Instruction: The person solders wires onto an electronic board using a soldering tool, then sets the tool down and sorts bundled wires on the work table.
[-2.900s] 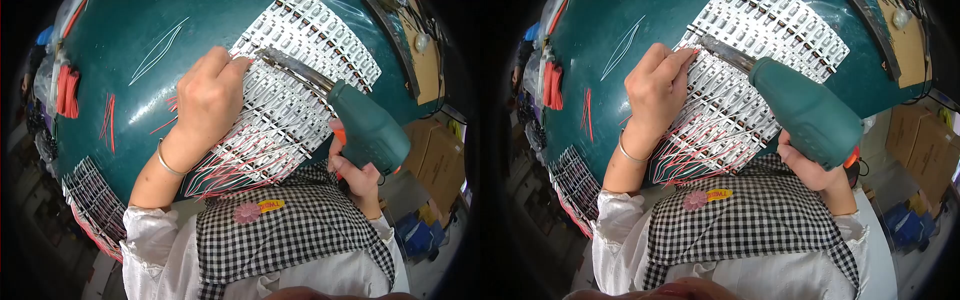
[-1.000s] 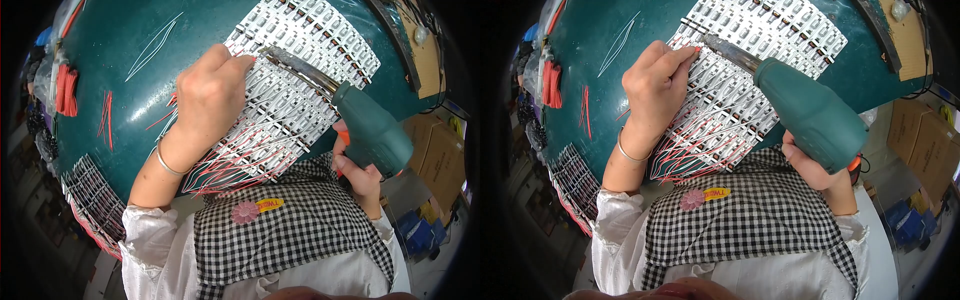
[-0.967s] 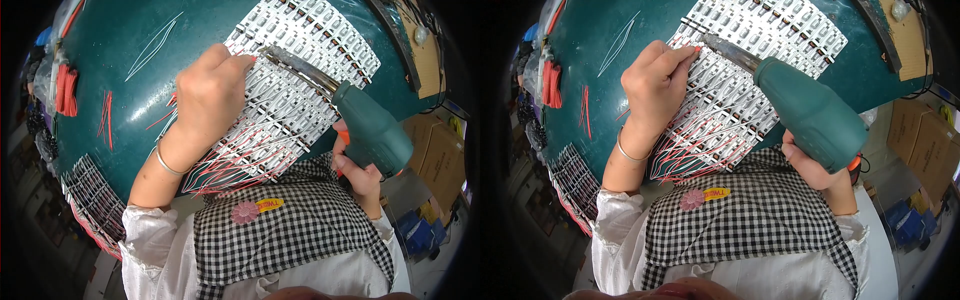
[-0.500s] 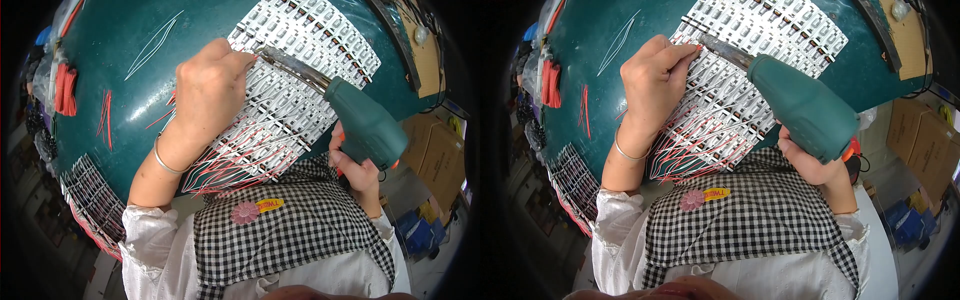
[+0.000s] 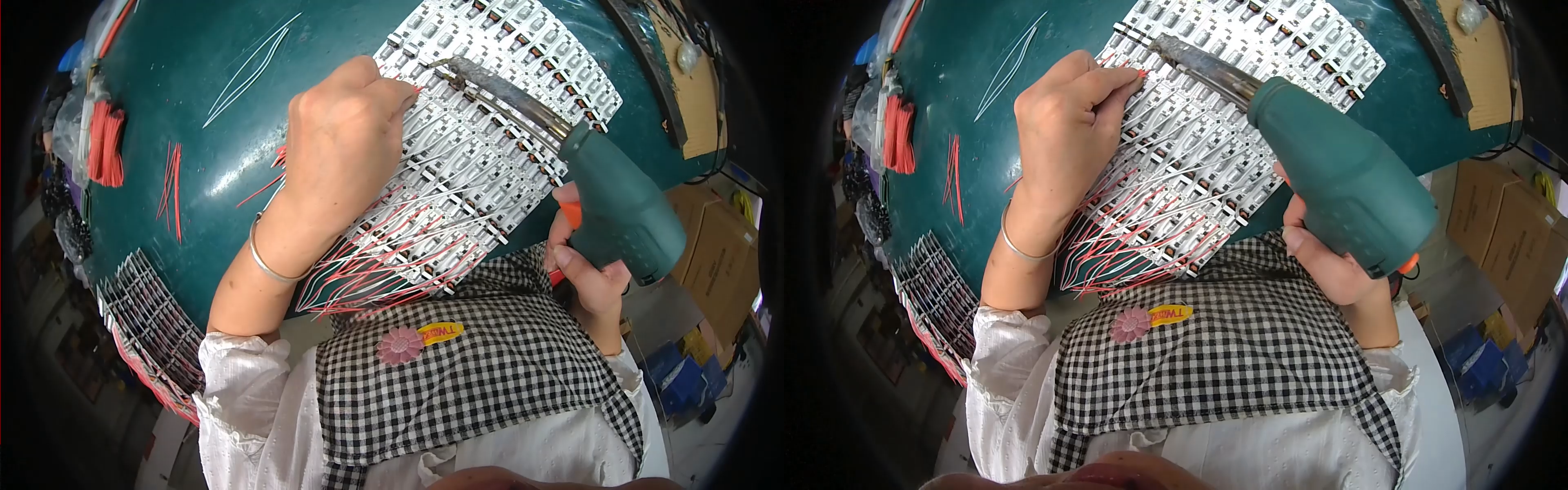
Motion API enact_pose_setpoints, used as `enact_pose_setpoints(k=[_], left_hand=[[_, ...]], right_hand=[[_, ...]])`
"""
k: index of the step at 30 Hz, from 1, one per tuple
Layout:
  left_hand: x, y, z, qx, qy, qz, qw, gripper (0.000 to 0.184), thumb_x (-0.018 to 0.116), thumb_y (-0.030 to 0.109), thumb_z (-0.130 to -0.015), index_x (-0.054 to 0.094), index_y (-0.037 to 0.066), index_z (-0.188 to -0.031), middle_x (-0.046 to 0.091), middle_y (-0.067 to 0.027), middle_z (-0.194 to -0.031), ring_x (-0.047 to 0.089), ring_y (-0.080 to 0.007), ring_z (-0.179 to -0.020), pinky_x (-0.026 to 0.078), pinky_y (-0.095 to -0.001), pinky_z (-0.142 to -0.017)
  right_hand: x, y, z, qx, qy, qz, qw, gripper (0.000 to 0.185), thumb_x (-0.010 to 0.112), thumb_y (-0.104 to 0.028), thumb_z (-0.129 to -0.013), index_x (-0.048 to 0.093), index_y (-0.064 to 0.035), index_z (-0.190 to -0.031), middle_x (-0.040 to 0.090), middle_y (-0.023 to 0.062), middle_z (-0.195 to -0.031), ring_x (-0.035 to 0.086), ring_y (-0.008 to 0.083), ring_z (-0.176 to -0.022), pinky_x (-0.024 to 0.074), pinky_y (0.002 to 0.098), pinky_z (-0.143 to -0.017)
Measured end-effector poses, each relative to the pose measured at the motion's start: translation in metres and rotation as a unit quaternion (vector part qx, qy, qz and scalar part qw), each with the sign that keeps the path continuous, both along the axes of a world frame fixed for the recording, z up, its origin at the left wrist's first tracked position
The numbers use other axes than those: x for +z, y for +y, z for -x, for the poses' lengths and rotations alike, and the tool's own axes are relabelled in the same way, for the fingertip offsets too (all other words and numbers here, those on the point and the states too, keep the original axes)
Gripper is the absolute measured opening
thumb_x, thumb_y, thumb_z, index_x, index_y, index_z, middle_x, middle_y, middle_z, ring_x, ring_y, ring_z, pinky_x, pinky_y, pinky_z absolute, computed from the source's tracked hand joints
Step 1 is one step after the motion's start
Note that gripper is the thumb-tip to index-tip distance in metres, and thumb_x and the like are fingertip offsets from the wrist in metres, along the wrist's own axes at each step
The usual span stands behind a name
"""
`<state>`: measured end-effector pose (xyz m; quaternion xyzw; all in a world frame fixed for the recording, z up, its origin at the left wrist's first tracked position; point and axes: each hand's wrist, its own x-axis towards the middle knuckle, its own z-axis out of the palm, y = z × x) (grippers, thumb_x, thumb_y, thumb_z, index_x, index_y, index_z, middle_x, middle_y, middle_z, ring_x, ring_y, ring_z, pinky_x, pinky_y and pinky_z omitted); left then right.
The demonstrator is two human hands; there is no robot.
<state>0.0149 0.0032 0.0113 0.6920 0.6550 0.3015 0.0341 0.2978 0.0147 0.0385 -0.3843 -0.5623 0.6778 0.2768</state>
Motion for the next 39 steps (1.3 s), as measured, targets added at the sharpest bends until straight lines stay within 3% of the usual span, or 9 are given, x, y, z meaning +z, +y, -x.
enact_pose_setpoints(k=[10, 13, 16, 19, 23, 26, 30, 31, 39], left_hand=[[0.003, 0.002, 0.001, -0.011, 0.018, 0.013, 1.000, 0.009, 0.077, 0.003, -0.075, 0.077, 0.006, -0.083, 0.058, -0.0073, -0.065, 0.058, -0.0241, -0.055, 0.045, -0.0340, -0.052], [0.003, 0.002, 0.002, -0.014, 0.015, 0.015, 1.000, 0.009, 0.076, 0.004, -0.074, 0.077, 0.006, -0.083, 0.059, -0.0074, -0.066, 0.058, -0.0246, -0.055, 0.045, -0.0344, -0.052], [0.001, 0.003, 0.003, -0.017, 0.010, 0.014, 1.000, 0.009, 0.076, 0.004, -0.074, 0.077, 0.006, -0.083, 0.059, -0.0076, -0.066, 0.058, -0.0251, -0.056, 0.045, -0.0350, -0.052], [0.003, 0.003, 0.003, -0.016, 0.019, 0.029, 0.999, 0.009, 0.075, 0.004, -0.074, 0.077, 0.006, -0.083, 0.060, -0.0081, -0.067, 0.059, -0.0258, -0.057, 0.046, -0.0355, -0.053], [0.004, 0.003, 0.003, -0.013, 0.020, 0.038, 0.999, 0.009, 0.075, 0.004, -0.075, 0.077, 0.006, -0.083, 0.060, -0.0086, -0.068, 0.059, -0.0267, -0.058, 0.046, -0.0358, -0.054], [0.006, 0.005, 0.001, -0.008, 0.020, 0.041, 0.999, 0.006, 0.075, 0.004, -0.076, 0.076, 0.005, -0.082, 0.059, -0.0089, -0.068, 0.059, -0.0274, -0.057, 0.046, -0.0364, -0.054], [0.016, 0.006, -0.008, 0.016, 0.020, 0.076, 0.997, 0.003, 0.072, 0.004, -0.077, 0.073, 0.003, -0.075, 0.058, -0.0122, -0.070, 0.061, -0.0326, -0.061, 0.049, -0.0425, -0.055], [0.014, 0.006, -0.008, 0.020, 0.022, 0.071, 0.997, 0.003, 0.073, 0.005, -0.078, 0.072, 0.003, -0.075, 0.058, -0.0119, -0.069, 0.061, -0.0319, -0.060, 0.049, -0.0421, -0.055], [0.009, 0.000, -0.013, 0.033, -0.013, 0.043, 0.998, 0.006, 0.075, 0.002, -0.080, 0.070, 0.001, -0.085, 0.055, -0.0113, -0.070, 0.054, -0.0268, -0.055, 0.043, -0.0369, -0.052]], right_hand=[[-0.013, -0.010, -0.001, -0.009, -0.089, -0.012, 0.996, 0.012, 0.067, 0.007, -0.077, 0.069, -0.0003, -0.086, 0.065, 0.0052, -0.079, 0.058, 0.0147, -0.067, 0.0476, 0.0284, -0.061], [-0.014, -0.006, 0.000, 0.024, -0.069, -0.054, 0.996, 0.024, 0.065, 0.006, -0.076, 0.062, 0.0028, -0.100, 0.062, 0.0075, -0.079, 0.057, 0.0152, -0.064, 0.0475, 0.0275, -0.059], [-0.012, -0.002, 0.002, 0.040, -0.041, -0.078, 0.995, 0.054, 0.060, 0.004, -0.074, 0.047, 0.0104, -0.126, 0.058, 0.0115, -0.079, 0.055, 0.0148, -0.057, 0.0466, 0.0252, -0.054], [-0.002, -0.003, 0.009, -0.030, -0.027, -0.015, 0.999, 0.056, 0.063, 0.000, -0.074, 0.046, 0.0135, -0.126, 0.057, 0.0118, -0.075, 0.053, 0.0148, -0.052, 0.0441, 0.0248, -0.049], [0.003, -0.001, 0.013, -0.092, 0.004, -0.021, 0.996, 0.059, 0.065, -0.005, -0.074, 0.045, 0.0153, -0.126, 0.056, 0.0119, -0.070, 0.052, 0.0149, -0.049, 0.0436, 0.0249, -0.047], [0.004, 0.007, 0.004, -0.128, 0.029, -0.051, 0.990, 0.060, 0.065, -0.007, -0.076, 0.044, 0.0156, -0.127, 0.055, 0.0117, -0.068, 0.051, 0.0148, -0.049, 0.0442, 0.0250, -0.047], [0.019, 0.044, -0.021, -0.151, 0.151, -0.115, 0.970, 0.059, 0.064, -0.003, -0.076, 0.044, 0.0155, -0.129, 0.060, 0.0145, -0.072, 0.056, 0.0168, -0.053, 0.0471, 0.0269, -0.049], [0.024, 0.052, -0.023, -0.171, 0.137, -0.141, 0.965, 0.058, 0.062, -0.006, -0.078, 0.043, 0.0151, -0.129, 0.055, 0.0130, -0.064, 0.053, 0.0172, -0.050, 0.0471, 0.0278, -0.048], [0.027, 0.110, -0.046, -0.236, 0.261, -0.221, 0.910, 0.057, 0.053, -0.009, -0.081, 0.040, 0.0093, -0.134, 0.049, 0.0096, -0.066, 0.049, 0.0163, -0.051, 0.0467, 0.0308, -0.046]])
